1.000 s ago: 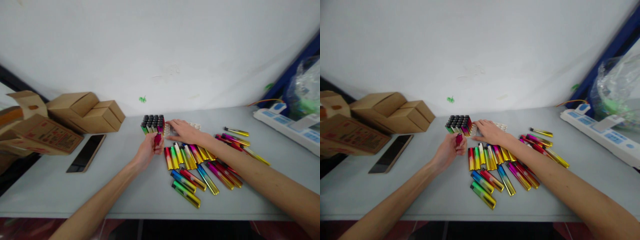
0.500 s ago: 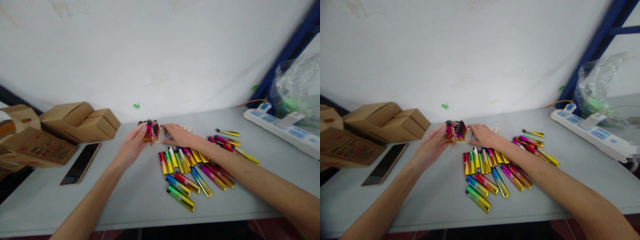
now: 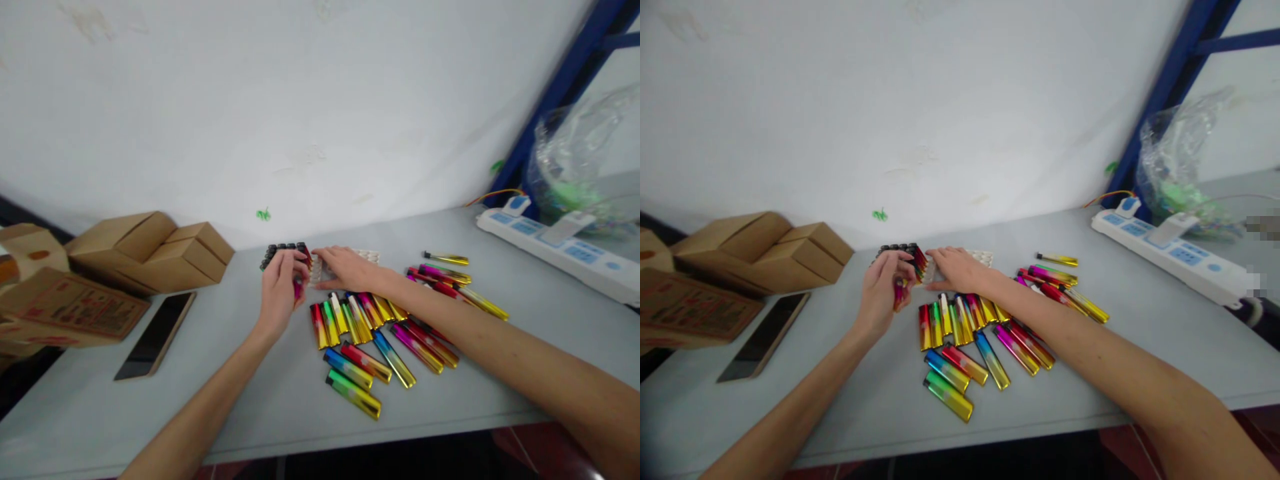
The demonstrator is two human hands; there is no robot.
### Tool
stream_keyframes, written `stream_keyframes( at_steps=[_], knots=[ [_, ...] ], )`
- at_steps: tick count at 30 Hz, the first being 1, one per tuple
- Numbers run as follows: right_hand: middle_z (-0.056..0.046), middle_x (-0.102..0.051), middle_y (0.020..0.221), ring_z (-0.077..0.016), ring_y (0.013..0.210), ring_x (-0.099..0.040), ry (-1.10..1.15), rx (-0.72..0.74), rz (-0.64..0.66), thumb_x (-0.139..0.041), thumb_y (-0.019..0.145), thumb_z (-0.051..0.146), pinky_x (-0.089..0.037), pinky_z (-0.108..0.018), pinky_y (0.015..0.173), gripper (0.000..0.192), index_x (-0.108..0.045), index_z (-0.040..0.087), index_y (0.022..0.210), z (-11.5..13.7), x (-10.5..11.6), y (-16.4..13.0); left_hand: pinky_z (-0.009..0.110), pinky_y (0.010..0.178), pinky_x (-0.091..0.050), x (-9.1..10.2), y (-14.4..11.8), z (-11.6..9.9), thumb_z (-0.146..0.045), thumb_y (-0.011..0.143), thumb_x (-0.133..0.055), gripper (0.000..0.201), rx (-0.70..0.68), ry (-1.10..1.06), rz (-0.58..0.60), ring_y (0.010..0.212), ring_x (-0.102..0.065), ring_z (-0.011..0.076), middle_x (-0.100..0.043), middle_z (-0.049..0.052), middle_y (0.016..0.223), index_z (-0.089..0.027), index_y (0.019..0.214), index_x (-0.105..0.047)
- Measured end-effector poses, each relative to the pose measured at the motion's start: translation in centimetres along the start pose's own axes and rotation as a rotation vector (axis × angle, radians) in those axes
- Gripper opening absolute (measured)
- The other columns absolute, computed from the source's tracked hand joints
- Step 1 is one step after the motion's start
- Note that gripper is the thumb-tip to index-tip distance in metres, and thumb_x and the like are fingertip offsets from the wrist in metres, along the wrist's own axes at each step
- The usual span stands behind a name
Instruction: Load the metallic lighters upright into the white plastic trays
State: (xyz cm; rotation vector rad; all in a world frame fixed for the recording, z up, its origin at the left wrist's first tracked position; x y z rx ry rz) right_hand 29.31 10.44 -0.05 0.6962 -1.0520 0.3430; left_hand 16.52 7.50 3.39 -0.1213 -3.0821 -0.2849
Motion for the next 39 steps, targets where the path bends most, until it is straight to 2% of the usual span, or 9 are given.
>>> stream_keyframes(
  at_steps=[4,8,11,14,18,24,28,32,39],
  knots=[
    [-0.021,-0.068,0.125,-0.0346,0.114,-0.065,-0.024,-0.003,0.018,-0.072,0.093,0.053,-0.048,-0.048,0.097,0.069,-0.050,0.010,0.142,-0.1,-0.4,0.1,0.018,0.037,-0.033,0.1,-0.1,-1.5,-0.062,0.097,-0.049,0.042,0.077,-0.018,0.069,0.049,-0.052,0.0131,-0.062,0.001,0.066,-0.021,0.095,-0.058],
    [-0.021,-0.068,0.127,-0.0345,0.115,-0.064,-0.028,0.008,0.003,-0.070,0.094,0.053,-0.048,-0.047,0.098,0.069,-0.049,0.010,0.144,-0.1,-0.5,0.0,0.023,0.049,-0.047,-0.5,0.2,-2.3,-0.040,0.085,-0.059,0.020,0.233,-0.123,0.223,0.059,-0.060,0.0152,-0.065,0.002,0.074,-0.020,0.088,-0.056],
    [-0.021,-0.067,0.129,-0.0339,0.116,-0.064,0.003,0.009,-0.011,-0.071,0.094,0.053,-0.048,-0.047,0.099,0.073,-0.045,0.010,0.147,-0.2,-0.4,0.0,0.024,0.054,-0.049,-0.7,0.5,-2.6,-0.024,0.073,-0.063,0.018,0.247,-0.106,0.304,0.062,-0.060,0.0146,-0.064,0.001,0.074,-0.019,0.090,-0.061],
    [-0.021,-0.068,0.127,-0.0334,0.112,-0.065,0.033,-0.004,-0.010,-0.074,0.092,0.051,-0.049,-0.047,0.097,0.074,-0.045,0.010,0.146,-0.3,-0.4,0.1,0.022,0.056,-0.049,-0.7,0.8,-3.3,-0.019,0.077,-0.068,0.020,0.152,0.052,0.363,0.062,-0.058,0.0122,-0.064,-0.001,0.072,-0.019,0.097,-0.066],
    [-0.020,-0.069,0.124,-0.0328,0.108,-0.066,0.036,-0.020,-0.008,-0.077,0.089,0.048,-0.049,-0.045,0.093,0.075,-0.045,0.010,0.146,-0.2,-0.1,0.1,0.027,0.081,-0.058,-0.8,1.4,-5.0,-0.029,0.083,-0.079,0.026,-0.019,0.179,0.426,0.091,-0.070,0.0179,-0.074,0.005,0.096,-0.019,0.106,-0.074],
    [-0.018,-0.070,0.120,-0.0328,0.105,-0.067,0.060,-0.048,-0.005,-0.080,0.084,0.049,-0.047,-0.045,0.095,0.091,-0.035,0.011,0.154,-0.1,0.5,0.0,0.035,0.097,-0.058,-0.2,5.4,-6.8,-0.039,0.075,-0.088,0.034,-0.262,0.353,0.326,0.102,-0.072,0.0238,-0.077,0.009,0.105,-0.017,0.099,-0.077],
    [-0.019,-0.070,0.118,-0.0344,0.110,-0.066,0.037,-0.071,-0.013,-0.080,0.082,0.056,-0.045,-0.048,0.101,0.100,-0.032,0.009,0.155,-0.6,0.3,0.1,0.037,0.091,-0.060,-0.7,8.4,-5.0,-0.047,0.072,-0.087,0.039,-0.297,0.559,0.425,0.088,-0.074,0.0233,-0.078,0.009,0.093,-0.016,0.092,-0.075],
    [-0.022,-0.070,0.118,-0.0366,0.112,-0.066,-0.005,-0.072,-0.015,-0.080,0.080,0.063,-0.043,-0.049,0.105,0.105,-0.034,0.003,0.153,-0.8,-0.1,0.3,0.036,0.085,-0.060,-1.6,9.4,-3.0,-0.048,0.076,-0.082,0.034,-0.307,0.717,0.566,0.086,-0.075,0.0247,-0.078,0.008,0.086,-0.017,0.087,-0.073],
    [-0.021,-0.070,0.123,-0.0366,0.114,-0.066,0.014,-0.080,-0.040,-0.083,0.078,0.060,-0.043,-0.050,0.105,0.108,-0.030,0.007,0.155,-0.9,0.0,0.3,0.033,0.083,-0.057,-2.8,9.3,-3.7,-0.037,0.079,-0.076,0.019,-0.426,0.867,0.572,0.085,-0.075,0.0242,-0.078,0.006,0.084,-0.019,0.085,-0.073]
  ],
)
Point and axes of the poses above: each hand's wrist, its own y-axis towards the middle knuckle, its own x-axis out of the back of the hand, z = x × y, the point moved 8 cm from there along y, towards the middle knuckle
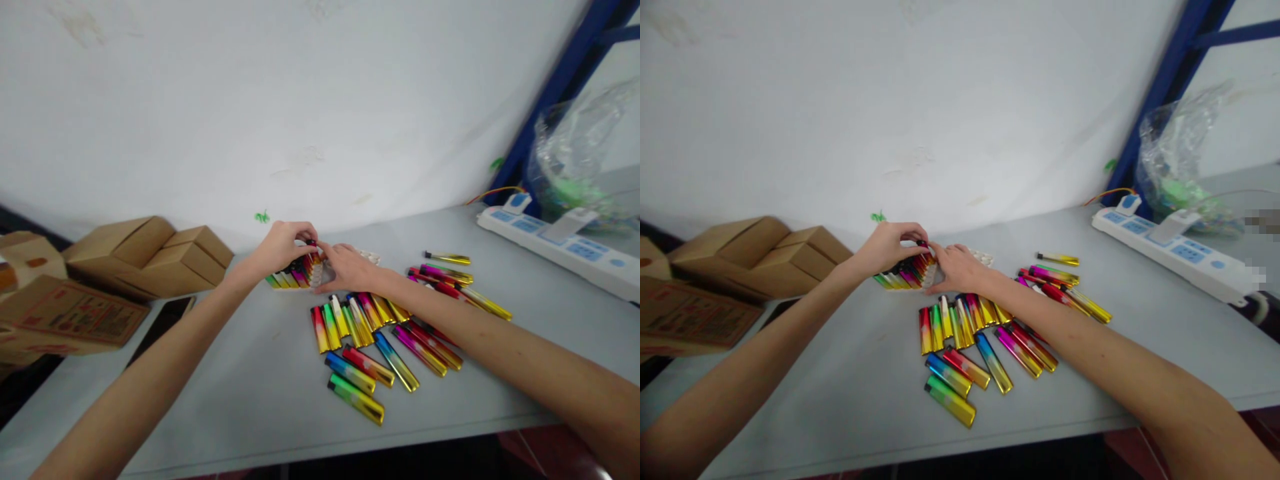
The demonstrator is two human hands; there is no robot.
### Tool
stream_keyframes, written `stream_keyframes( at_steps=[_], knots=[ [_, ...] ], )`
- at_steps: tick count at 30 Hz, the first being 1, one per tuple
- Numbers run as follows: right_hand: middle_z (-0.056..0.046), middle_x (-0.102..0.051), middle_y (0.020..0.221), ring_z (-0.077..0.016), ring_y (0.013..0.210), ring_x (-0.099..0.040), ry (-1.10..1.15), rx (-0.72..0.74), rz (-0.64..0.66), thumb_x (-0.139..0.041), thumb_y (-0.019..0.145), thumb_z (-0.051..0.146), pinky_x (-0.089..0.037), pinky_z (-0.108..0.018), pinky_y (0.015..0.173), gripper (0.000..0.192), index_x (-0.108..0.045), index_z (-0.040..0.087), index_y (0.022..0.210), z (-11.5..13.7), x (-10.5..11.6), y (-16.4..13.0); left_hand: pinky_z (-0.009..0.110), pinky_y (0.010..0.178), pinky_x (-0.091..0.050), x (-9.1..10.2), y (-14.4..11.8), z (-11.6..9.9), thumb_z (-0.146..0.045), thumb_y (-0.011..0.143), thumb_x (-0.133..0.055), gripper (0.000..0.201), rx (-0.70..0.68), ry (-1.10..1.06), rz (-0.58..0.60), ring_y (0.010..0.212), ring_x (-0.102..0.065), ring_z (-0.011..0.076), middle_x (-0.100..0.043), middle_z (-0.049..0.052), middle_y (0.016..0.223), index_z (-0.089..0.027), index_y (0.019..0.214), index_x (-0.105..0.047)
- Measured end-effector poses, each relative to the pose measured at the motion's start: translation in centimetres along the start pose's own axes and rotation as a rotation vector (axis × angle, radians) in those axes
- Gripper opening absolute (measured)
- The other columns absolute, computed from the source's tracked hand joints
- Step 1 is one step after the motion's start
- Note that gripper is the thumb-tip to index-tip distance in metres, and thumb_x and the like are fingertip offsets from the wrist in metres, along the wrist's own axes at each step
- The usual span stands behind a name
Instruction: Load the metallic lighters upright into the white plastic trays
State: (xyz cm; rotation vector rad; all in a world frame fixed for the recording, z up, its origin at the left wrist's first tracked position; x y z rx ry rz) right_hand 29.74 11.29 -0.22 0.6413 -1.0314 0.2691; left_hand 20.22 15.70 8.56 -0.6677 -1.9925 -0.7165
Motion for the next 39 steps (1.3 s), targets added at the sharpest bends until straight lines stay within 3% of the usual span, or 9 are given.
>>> stream_keyframes(
  at_steps=[10,14,19,27,30,35,39],
  knots=[
    [-0.022,-0.069,0.124,-0.0363,0.114,-0.066,0.019,0.011,0.009,-0.083,0.079,0.058,-0.043,-0.051,0.104,0.107,-0.029,0.006,0.156,0.2,0.1,0.0,0.032,0.075,-0.059,-1.1,0.5,1.4,-0.036,0.073,-0.080,0.022,0.057,-0.191,0.183,0.080,-0.077,0.0238,-0.080,0.007,0.083,-0.019,0.084,-0.071],
    [-0.023,-0.069,0.123,-0.0368,0.113,-0.066,0.006,0.013,0.026,-0.082,0.080,0.058,-0.044,-0.050,0.102,0.103,-0.033,0.004,0.153,0.2,-0.1,0.0,0.031,0.073,-0.056,-1.6,1.1,1.3,-0.034,0.073,-0.080,0.021,0.055,-0.136,0.215,0.079,-0.077,0.0238,-0.081,0.007,0.082,-0.018,0.084,-0.071],
    [-0.023,-0.069,0.125,-0.0372,0.115,-0.066,-0.007,0.014,0.007,-0.083,0.079,0.059,-0.043,-0.051,0.105,0.107,-0.029,0.006,0.156,0.0,-0.1,-0.1,0.030,0.072,-0.053,-1.2,0.9,0.5,-0.029,0.073,-0.080,0.017,0.057,-0.017,0.198,0.075,-0.075,0.0235,-0.080,0.005,0.078,-0.018,0.084,-0.073],
    [-0.024,-0.070,0.124,-0.0387,0.115,-0.065,-0.035,0.004,0.017,-0.082,0.080,0.060,-0.046,-0.050,0.103,0.110,-0.029,0.002,0.157,0.1,-0.1,-0.1,0.034,0.077,-0.058,-0.8,0.0,0.9,-0.036,0.076,-0.076,0.023,0.075,-0.081,0.176,0.083,-0.077,0.0261,-0.082,0.007,0.086,-0.019,0.092,-0.077],
    [-0.023,-0.070,0.121,-0.0373,0.113,-0.066,-0.027,0.011,0.021,-0.082,0.081,0.059,-0.045,-0.049,0.103,0.106,-0.031,0.003,0.155,0.1,-0.1,-0.1,0.033,0.079,-0.058,0.1,0.2,0.5,-0.034,0.076,-0.076,0.020,0.063,-0.083,0.128,0.083,-0.077,0.0254,-0.082,0.007,0.086,-0.019,0.091,-0.077],
    [-0.021,-0.070,0.118,-0.0371,0.111,-0.066,0.001,0.024,0.021,-0.081,0.082,0.057,-0.044,-0.049,0.101,0.098,-0.035,0.006,0.152,0.2,-0.1,0.0,0.032,0.081,-0.056,1.6,0.2,-0.4,-0.040,0.080,-0.077,0.034,0.045,-0.098,0.034,0.080,-0.075,0.0233,-0.081,0.007,0.085,-0.019,0.107,-0.078],
    [-0.021,-0.070,0.119,-0.0371,0.112,-0.066,0.011,0.027,0.016,-0.082,0.082,0.055,-0.044,-0.049,0.101,0.100,-0.032,0.007,0.153,0.2,-0.1,-0.1,0.030,0.072,-0.050,1.9,0.3,-0.5,-0.045,0.081,-0.078,0.027,0.036,-0.010,-0.026,0.071,-0.068,0.0211,-0.076,0.006,0.074,-0.018,0.087,-0.080]
  ],
)
Point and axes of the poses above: each hand's wrist, its own y-axis towards the middle knuckle, its own x-axis out of the back of the hand, z = x × y, the point moved 8 cm from there along y, towards the middle knuckle
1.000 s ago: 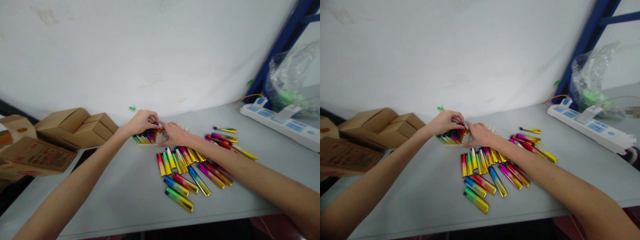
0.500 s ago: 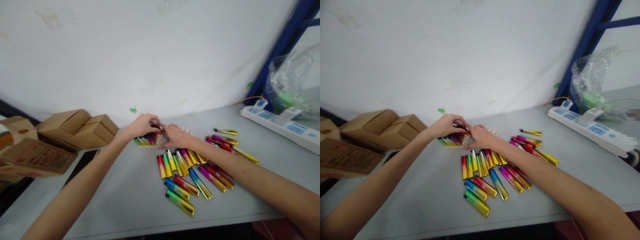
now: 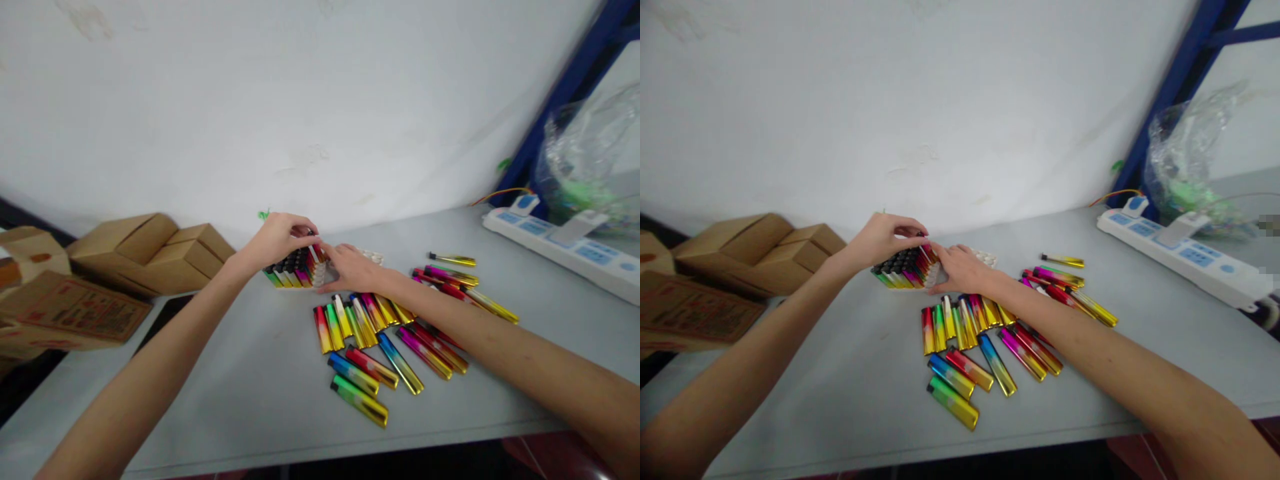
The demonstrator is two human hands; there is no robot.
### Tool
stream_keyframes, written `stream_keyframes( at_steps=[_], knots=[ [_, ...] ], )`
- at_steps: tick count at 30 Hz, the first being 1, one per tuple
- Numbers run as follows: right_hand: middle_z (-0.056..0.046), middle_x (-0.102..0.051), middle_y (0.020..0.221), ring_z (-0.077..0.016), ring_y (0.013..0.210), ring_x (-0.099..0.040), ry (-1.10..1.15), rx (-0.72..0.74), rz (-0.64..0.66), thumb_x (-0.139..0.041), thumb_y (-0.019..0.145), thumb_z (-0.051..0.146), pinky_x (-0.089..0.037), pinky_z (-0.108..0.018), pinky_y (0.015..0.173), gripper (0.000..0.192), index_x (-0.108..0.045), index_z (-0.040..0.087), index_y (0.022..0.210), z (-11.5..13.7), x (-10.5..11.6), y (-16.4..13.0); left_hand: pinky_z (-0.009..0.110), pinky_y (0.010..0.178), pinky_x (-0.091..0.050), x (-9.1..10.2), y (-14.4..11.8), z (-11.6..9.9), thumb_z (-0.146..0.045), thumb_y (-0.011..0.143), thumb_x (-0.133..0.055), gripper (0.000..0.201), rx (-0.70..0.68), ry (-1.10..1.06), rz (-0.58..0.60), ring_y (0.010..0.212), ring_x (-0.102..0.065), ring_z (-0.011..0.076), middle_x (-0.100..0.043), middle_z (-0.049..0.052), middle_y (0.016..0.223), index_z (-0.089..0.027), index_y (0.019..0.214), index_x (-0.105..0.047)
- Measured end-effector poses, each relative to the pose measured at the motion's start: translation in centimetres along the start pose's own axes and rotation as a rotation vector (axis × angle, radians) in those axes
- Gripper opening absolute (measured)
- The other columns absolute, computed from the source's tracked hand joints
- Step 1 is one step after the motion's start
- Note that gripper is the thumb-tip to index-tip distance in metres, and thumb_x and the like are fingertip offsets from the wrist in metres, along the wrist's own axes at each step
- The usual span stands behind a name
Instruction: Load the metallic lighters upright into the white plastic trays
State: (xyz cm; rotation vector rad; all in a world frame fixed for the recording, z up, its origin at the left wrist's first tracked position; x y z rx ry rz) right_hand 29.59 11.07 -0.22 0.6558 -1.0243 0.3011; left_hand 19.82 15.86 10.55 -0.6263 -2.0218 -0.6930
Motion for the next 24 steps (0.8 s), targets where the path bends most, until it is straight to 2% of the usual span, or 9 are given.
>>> stream_keyframes(
  at_steps=[3,7,13,19,24],
  knots=[
    [-0.020,-0.070,0.119,-0.0361,0.110,-0.066,-0.001,0.002,-0.002,-0.082,0.082,0.056,-0.044,-0.049,0.101,0.101,-0.031,0.008,0.154,0.0,0.0,0.0,0.029,0.067,-0.043,-0.2,0.1,0.3,-0.049,0.079,-0.081,0.032,0.000,0.057,-0.012,0.065,-0.063,0.0194,-0.071,0.005,0.067,-0.017,0.075,-0.075],
    [-0.019,-0.070,0.119,-0.0348,0.109,-0.066,-0.018,0.016,0.000,-0.080,0.082,0.059,-0.044,-0.049,0.101,0.093,-0.037,0.010,0.149,0.1,0.0,0.0,0.028,0.065,-0.037,-0.9,0.3,0.6,-0.054,0.080,-0.077,0.039,-0.012,0.151,0.007,0.061,-0.057,0.0178,-0.066,0.003,0.063,-0.018,0.069,-0.069],
    [-0.019,-0.069,0.116,-0.0344,0.107,-0.066,-0.041,0.014,0.010,-0.079,0.083,0.061,-0.044,-0.049,0.101,0.088,-0.041,0.009,0.143,-0.2,-0.4,0.1,0.030,0.066,-0.035,-1.6,0.5,0.0,-0.046,0.084,-0.073,0.035,-0.035,0.273,-0.028,0.062,-0.053,0.0185,-0.062,0.003,0.064,-0.019,0.065,-0.062],
    [-0.019,-0.069,0.121,-0.0352,0.109,-0.066,-0.064,0.040,0.004,-0.077,0.084,0.062,-0.044,-0.051,0.103,0.084,-0.043,0.010,0.139,-0.3,-0.7,0.2,0.033,0.071,-0.039,-2.4,0.8,-0.5,-0.048,0.089,-0.069,0.035,-0.071,0.314,0.034,0.072,-0.058,0.0239,-0.066,0.007,0.071,-0.020,0.068,-0.067],
    [-0.020,-0.069,0.122,-0.0359,0.110,-0.066,-0.079,0.048,-0.007,-0.076,0.084,0.064,-0.045,-0.051,0.102,0.084,-0.044,0.009,0.139,-0.4,-0.8,0.2,0.034,0.072,-0.039,-2.4,0.7,0.0,-0.056,0.092,-0.062,0.043,-0.085,0.350,0.017,0.075,-0.059,0.0246,-0.067,0.008,0.072,-0.019,0.070,-0.067]
  ],
)
Point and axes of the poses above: each hand's wrist, its own y-axis towards the middle knuckle, its own x-axis out of the back of the hand, z = x × y, the point moved 8 cm from there along y, towards the middle knuckle
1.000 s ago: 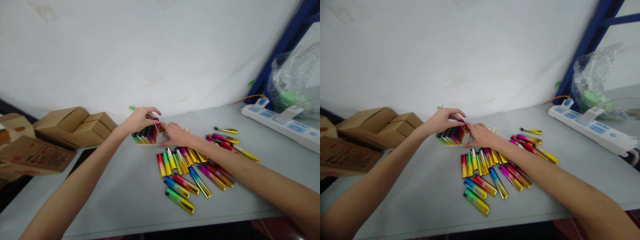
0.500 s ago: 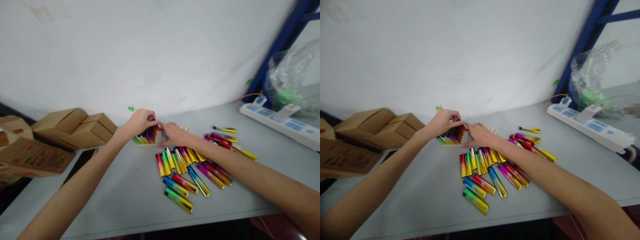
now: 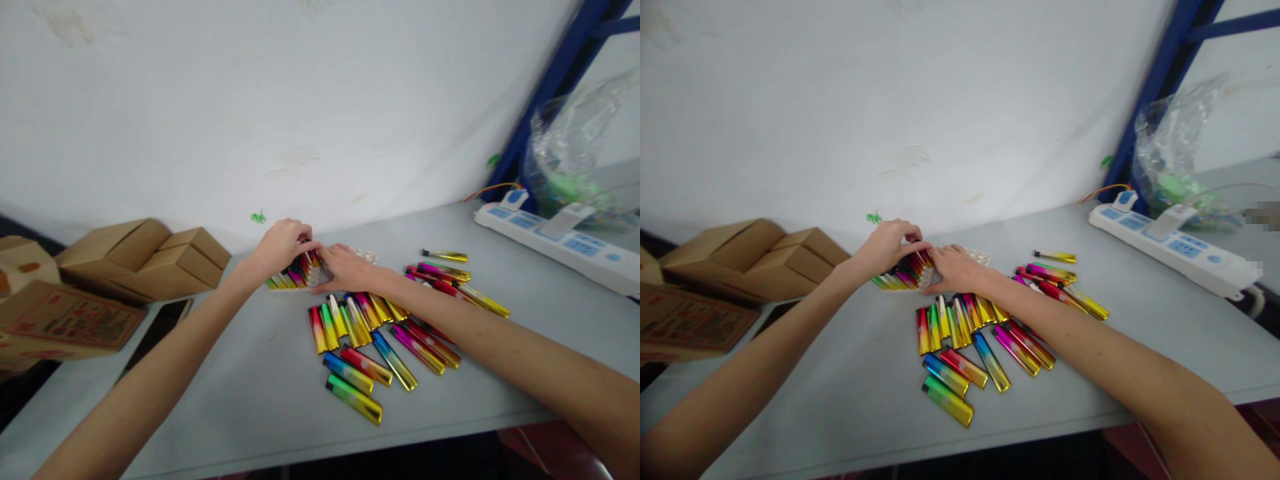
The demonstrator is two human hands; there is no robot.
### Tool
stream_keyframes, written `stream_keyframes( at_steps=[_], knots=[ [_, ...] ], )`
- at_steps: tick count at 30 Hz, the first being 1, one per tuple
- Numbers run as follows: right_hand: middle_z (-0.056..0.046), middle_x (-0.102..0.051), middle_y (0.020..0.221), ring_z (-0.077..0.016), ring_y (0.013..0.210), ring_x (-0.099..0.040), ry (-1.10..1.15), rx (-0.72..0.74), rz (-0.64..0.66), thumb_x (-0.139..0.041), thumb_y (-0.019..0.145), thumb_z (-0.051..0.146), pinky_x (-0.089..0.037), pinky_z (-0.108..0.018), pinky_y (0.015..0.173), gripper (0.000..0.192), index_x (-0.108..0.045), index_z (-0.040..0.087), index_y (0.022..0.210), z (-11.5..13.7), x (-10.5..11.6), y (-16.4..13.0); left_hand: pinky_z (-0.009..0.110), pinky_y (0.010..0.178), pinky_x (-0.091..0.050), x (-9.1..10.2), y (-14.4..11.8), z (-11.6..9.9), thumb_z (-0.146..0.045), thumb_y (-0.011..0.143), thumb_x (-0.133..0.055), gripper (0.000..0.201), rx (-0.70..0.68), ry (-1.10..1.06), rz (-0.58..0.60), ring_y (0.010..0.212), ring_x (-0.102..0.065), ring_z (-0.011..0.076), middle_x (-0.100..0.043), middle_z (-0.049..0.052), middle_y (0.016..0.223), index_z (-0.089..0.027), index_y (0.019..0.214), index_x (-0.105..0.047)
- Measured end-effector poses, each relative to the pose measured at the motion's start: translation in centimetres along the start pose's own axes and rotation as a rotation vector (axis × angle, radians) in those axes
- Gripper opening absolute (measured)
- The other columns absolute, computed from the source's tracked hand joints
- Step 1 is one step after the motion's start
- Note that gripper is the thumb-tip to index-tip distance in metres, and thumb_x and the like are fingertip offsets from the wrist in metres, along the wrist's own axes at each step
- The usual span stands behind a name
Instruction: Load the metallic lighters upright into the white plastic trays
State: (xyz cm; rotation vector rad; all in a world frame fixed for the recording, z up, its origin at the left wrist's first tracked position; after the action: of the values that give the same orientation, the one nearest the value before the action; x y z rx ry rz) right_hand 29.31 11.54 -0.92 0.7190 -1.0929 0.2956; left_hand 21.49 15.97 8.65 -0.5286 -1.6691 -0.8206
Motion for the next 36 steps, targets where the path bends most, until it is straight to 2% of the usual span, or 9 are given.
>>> stream_keyframes(
  at_steps=[9,13,19,26,28,30,32,34,36],
  knots=[
    [-0.021,-0.069,0.122,-0.0361,0.110,-0.066,-0.008,0.013,-0.013,-0.077,0.083,0.064,-0.046,-0.052,0.103,0.084,-0.046,0.008,0.138,0.1,0.1,0.0,0.033,0.071,-0.039,-0.8,-0.2,0.5,-0.050,0.099,-0.052,0.044,0.032,0.143,0.060,0.076,-0.061,0.0242,-0.070,0.010,0.078,-0.017,0.075,-0.067],
    [-0.020,-0.069,0.121,-0.0366,0.109,-0.066,-0.005,0.007,0.003,-0.075,0.084,0.065,-0.046,-0.053,0.104,0.078,-0.050,0.010,0.133,0.2,0.1,0.0,0.031,0.064,-0.033,-1.5,-0.3,0.9,-0.048,0.097,-0.057,0.040,0.096,0.097,0.095,0.069,-0.058,0.0217,-0.069,0.007,0.073,-0.018,0.071,-0.063],
    [-0.020,-0.070,0.120,-0.0362,0.111,-0.066,-0.009,0.000,0.024,-0.076,0.085,0.063,-0.046,-0.052,0.105,0.077,-0.052,0.007,0.132,0.1,0.0,0.0,0.030,0.062,-0.032,-1.9,-0.7,1.2,-0.050,0.095,-0.060,0.040,0.179,0.015,0.077,0.064,-0.055,0.0189,-0.067,0.005,0.068,-0.018,0.070,-0.064],
    [-0.020,-0.070,0.121,-0.0354,0.111,-0.066,-0.012,0.000,0.010,-0.078,0.084,0.061,-0.045,-0.050,0.105,0.073,-0.054,0.008,0.130,0.4,0.4,-0.1,0.033,0.071,-0.040,-2.1,-0.9,1.2,-0.058,0.103,-0.039,0.058,0.183,0.040,0.103,0.075,-0.062,0.0231,-0.071,0.010,0.078,-0.018,0.076,-0.070],
    [-0.020,-0.070,0.120,-0.0356,0.111,-0.066,-0.005,-0.009,0.004,-0.079,0.083,0.061,-0.045,-0.050,0.104,0.073,-0.056,0.009,0.129,0.4,0.5,-0.1,0.035,0.080,-0.044,-0.6,-1.3,0.5,-0.055,0.106,-0.034,0.058,0.167,0.021,0.024,0.086,-0.065,0.0254,-0.074,0.012,0.088,-0.017,0.084,-0.072],
    [-0.019,-0.070,0.121,-0.0355,0.112,-0.066,0.003,-0.010,-0.003,-0.080,0.083,0.061,-0.045,-0.050,0.104,0.076,-0.055,0.010,0.132,0.4,0.6,-0.1,0.037,0.091,-0.045,2.0,-2.3,-0.7,-0.050,0.107,-0.033,0.052,0.153,0.018,-0.132,0.099,-0.064,0.0271,-0.074,0.013,0.100,-0.016,0.097,-0.070],
    [-0.020,-0.070,0.122,-0.0356,0.113,-0.066,0.003,-0.005,-0.006,-0.079,0.083,0.061,-0.045,-0.049,0.105,0.079,-0.053,0.009,0.136,0.3,0.5,-0.1,0.039,0.095,-0.044,4.4,-4.4,-2.5,-0.045,0.106,-0.038,0.041,0.169,0.065,-0.276,0.104,-0.063,0.0274,-0.072,0.012,0.103,-0.017,0.099,-0.067],
    [-0.021,-0.070,0.123,-0.0355,0.114,-0.066,-0.002,-0.001,-0.007,-0.079,0.083,0.062,-0.045,-0.049,0.105,0.080,-0.053,0.008,0.136,0.3,0.4,-0.1,0.037,0.085,-0.045,4.9,-7.0,-4.4,-0.042,0.102,-0.046,0.032,0.206,0.105,-0.283,0.091,-0.063,0.0257,-0.068,0.008,0.088,-0.020,0.085,-0.061],
    [-0.021,-0.069,0.123,-0.0353,0.115,-0.065,-0.002,0.003,-0.014,-0.079,0.083,0.061,-0.044,-0.049,0.106,0.079,-0.054,0.008,0.135,0.2,0.3,-0.2,0.035,0.072,-0.044,3.3,-9.5,-6.0,-0.041,0.102,-0.048,0.033,0.257,0.077,-0.172,0.073,-0.060,0.0220,-0.063,0.004,0.076,-0.022,0.075,-0.054]
  ],
)
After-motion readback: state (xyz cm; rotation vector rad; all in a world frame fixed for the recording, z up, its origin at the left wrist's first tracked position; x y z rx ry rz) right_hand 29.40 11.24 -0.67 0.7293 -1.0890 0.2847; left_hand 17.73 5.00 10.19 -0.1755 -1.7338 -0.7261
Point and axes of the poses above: each hand's wrist, its own y-axis towards the middle knuckle, its own x-axis out of the back of the hand, z = x × y, the point moved 8 cm from there along y, towards the middle knuckle
